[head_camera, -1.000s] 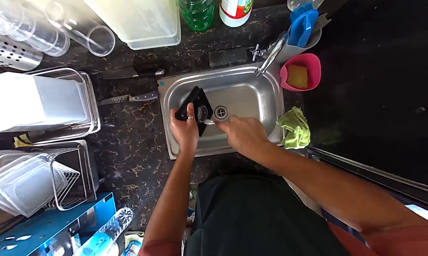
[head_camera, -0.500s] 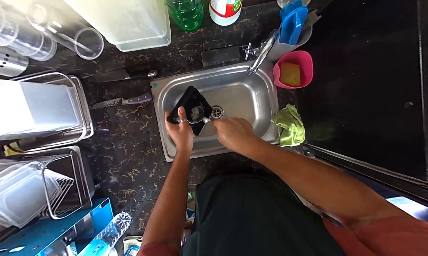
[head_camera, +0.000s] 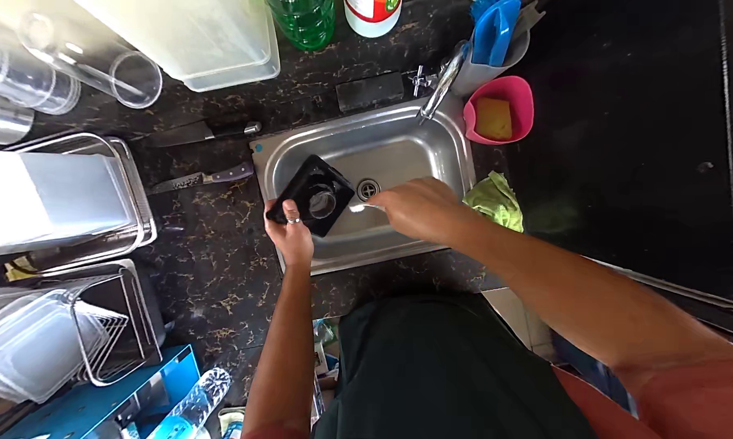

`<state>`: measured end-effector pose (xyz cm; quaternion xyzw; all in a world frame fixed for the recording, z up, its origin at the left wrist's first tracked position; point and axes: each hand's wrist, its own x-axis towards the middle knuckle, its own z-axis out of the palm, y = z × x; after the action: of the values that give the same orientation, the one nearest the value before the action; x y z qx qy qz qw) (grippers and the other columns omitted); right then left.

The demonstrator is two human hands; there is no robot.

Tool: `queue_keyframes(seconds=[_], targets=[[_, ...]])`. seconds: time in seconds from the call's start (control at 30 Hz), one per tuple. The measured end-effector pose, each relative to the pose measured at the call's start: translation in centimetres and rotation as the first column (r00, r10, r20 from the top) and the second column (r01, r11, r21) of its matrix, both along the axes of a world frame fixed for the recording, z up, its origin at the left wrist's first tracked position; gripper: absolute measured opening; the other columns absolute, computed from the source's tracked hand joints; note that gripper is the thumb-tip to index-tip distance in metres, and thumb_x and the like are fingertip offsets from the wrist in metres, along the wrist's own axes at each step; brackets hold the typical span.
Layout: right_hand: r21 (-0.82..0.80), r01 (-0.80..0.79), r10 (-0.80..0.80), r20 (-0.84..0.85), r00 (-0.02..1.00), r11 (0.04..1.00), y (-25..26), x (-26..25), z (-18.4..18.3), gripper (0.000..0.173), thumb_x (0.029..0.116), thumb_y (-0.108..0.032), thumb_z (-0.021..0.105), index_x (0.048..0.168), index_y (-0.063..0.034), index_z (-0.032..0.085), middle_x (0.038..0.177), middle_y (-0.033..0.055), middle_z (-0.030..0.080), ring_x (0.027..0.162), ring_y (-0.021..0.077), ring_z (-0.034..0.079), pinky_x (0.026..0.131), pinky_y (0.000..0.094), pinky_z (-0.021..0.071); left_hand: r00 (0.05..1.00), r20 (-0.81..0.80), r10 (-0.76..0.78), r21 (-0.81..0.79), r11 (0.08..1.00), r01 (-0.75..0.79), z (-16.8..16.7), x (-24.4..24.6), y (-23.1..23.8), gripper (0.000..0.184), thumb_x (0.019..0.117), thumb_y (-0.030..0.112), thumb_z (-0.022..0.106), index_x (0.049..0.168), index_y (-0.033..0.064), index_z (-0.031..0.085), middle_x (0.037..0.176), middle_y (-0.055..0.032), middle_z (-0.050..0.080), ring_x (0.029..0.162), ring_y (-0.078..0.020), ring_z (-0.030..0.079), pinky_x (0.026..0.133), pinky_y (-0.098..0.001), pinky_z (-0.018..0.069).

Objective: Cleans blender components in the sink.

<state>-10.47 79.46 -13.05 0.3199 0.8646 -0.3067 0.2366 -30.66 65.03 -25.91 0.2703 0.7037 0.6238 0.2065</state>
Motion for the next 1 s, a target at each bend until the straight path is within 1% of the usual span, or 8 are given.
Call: queue_keyframes(seconds=[0.2, 0.33, 0.43, 0.5, 0.63, 0.73, 0.87, 1.0], targets=[[-0.003, 0.219, -0.214, -0.237, 0.948, 0.976, 0.4, 4.9, 3.7, 0.037, 0.1072, -0.028, 0.051, 0.138, -0.0432, 0.064, 0.096, -0.0014, 0.075, 0.081, 0.0210, 0.070, 0.067, 0.0515, 0.0561, 0.943, 0.331, -0.039, 0.253, 0.966, -0.049, 3.0, -0.7, 0.4, 0.071, 0.0901, 0.073, 0.056, 0.136, 0.0183, 0.050, 0.124, 0.0005, 0.066, 0.119, -0.0152, 0.063, 0.104, -0.0436, 0.0535], [0.030, 0.288, -0.254, -0.392, 0.884, 0.957, -0.5, 6.7, 3.7, 0.035, 0.1057, -0.032, 0.051, 0.134, -0.0438, 0.067, 0.096, -0.0066, 0.074, 0.079, 0.0133, 0.069, 0.065, 0.0443, 0.0565, 0.942, 0.323, -0.091, 0.320, 0.947, -0.018, 4.2, -1.0, 0.9, 0.069, 0.0892, 0.074, 0.055, 0.131, 0.0191, 0.054, 0.120, -0.0004, 0.068, 0.115, -0.0160, 0.065, 0.101, -0.0432, 0.0550], [0.156, 0.295, -0.202, -0.437, 0.877, 0.943, -1.4, 5.7, 2.9, 0.036, 0.1023, -0.026, 0.054, 0.132, -0.0383, 0.070, 0.083, -0.0012, 0.071, 0.067, 0.0189, 0.067, 0.054, 0.0435, 0.0518, 0.962, 0.268, -0.046, 0.315, 0.948, -0.043, 5.0, -0.1, 1.5, 0.058, 0.0929, 0.065, 0.060, 0.126, 0.0181, 0.055, 0.114, 0.0003, 0.069, 0.110, -0.0153, 0.067, 0.098, -0.0422, 0.0568], [0.231, 0.248, -0.158, -0.347, 0.924, 0.941, -2.1, 3.5, 1.8, 0.040, 0.0993, -0.020, 0.057, 0.134, -0.0356, 0.069, 0.079, 0.0068, 0.067, 0.061, 0.0273, 0.064, 0.048, 0.0465, 0.0488, 0.985, 0.171, 0.014, 0.287, 0.956, -0.064, 5.6, 1.3, 2.0, 0.046, 0.0959, 0.056, 0.063, 0.120, 0.0167, 0.057, 0.107, 0.0017, 0.069, 0.102, -0.0135, 0.069, 0.092, -0.0393, 0.0596], [0.232, 0.090, -0.075, -0.074, 0.994, 0.969, -3.2, 0.0, 0.2, 0.048, 0.0967, -0.014, 0.060, 0.141, -0.0307, 0.063, 0.090, 0.0165, 0.066, 0.068, 0.0332, 0.066, 0.054, 0.0469, 0.0506, 0.991, -0.107, 0.082, 0.088, 0.993, -0.072, 5.7, 3.2, 2.6, 0.020, 0.1024, 0.032, 0.063, 0.106, 0.0127, 0.058, 0.089, 0.0063, 0.063, 0.080, -0.0033, 0.064, 0.074, -0.0246, 0.0578], [0.286, 0.094, -0.072, -0.085, 0.994, 0.954, -2.6, -0.5, 0.7, 0.042, 0.0967, -0.012, 0.060, 0.136, -0.0254, 0.067, 0.087, 0.0159, 0.066, 0.065, 0.0320, 0.065, 0.050, 0.0451, 0.0490, 0.986, -0.105, 0.127, -0.067, 0.989, -0.134, 5.2, 3.2, 2.2, 0.023, 0.1022, 0.035, 0.064, 0.106, 0.0121, 0.059, 0.087, 0.0043, 0.064, 0.077, -0.0044, 0.064, 0.072, -0.0252, 0.0575], [0.246, 0.103, -0.082, -0.092, 0.992, 0.964, -3.0, -1.4, -1.1, 0.044, 0.0974, -0.014, 0.060, 0.139, -0.0265, 0.065, 0.087, 0.0150, 0.068, 0.069, 0.0328, 0.067, 0.054, 0.0472, 0.0522, 0.982, -0.128, 0.140, -0.086, 0.985, -0.152, 4.9, 2.7, 2.2, 0.024, 0.1018, 0.038, 0.064, 0.102, 0.0145, 0.059, 0.083, 0.0053, 0.061, 0.072, -0.0032, 0.062, 0.067, -0.0230, 0.0552], [0.242, 0.067, -0.071, 0.011, 0.997, 0.968, -2.2, -2.1, -0.4, 0.038, 0.0981, -0.012, 0.054, 0.131, -0.0227, 0.067, 0.088, 0.0169, 0.069, 0.075, 0.0366, 0.069, 0.057, 0.0504, 0.0516, 0.982, -0.112, 0.154, -0.136, 0.976, -0.169, 4.2, 2.2, 1.4, 0.028, 0.1012, 0.042, 0.064, 0.105, 0.0142, 0.061, 0.084, 0.0041, 0.063, 0.072, -0.0043, 0.062, 0.067, -0.0245, 0.0557]])
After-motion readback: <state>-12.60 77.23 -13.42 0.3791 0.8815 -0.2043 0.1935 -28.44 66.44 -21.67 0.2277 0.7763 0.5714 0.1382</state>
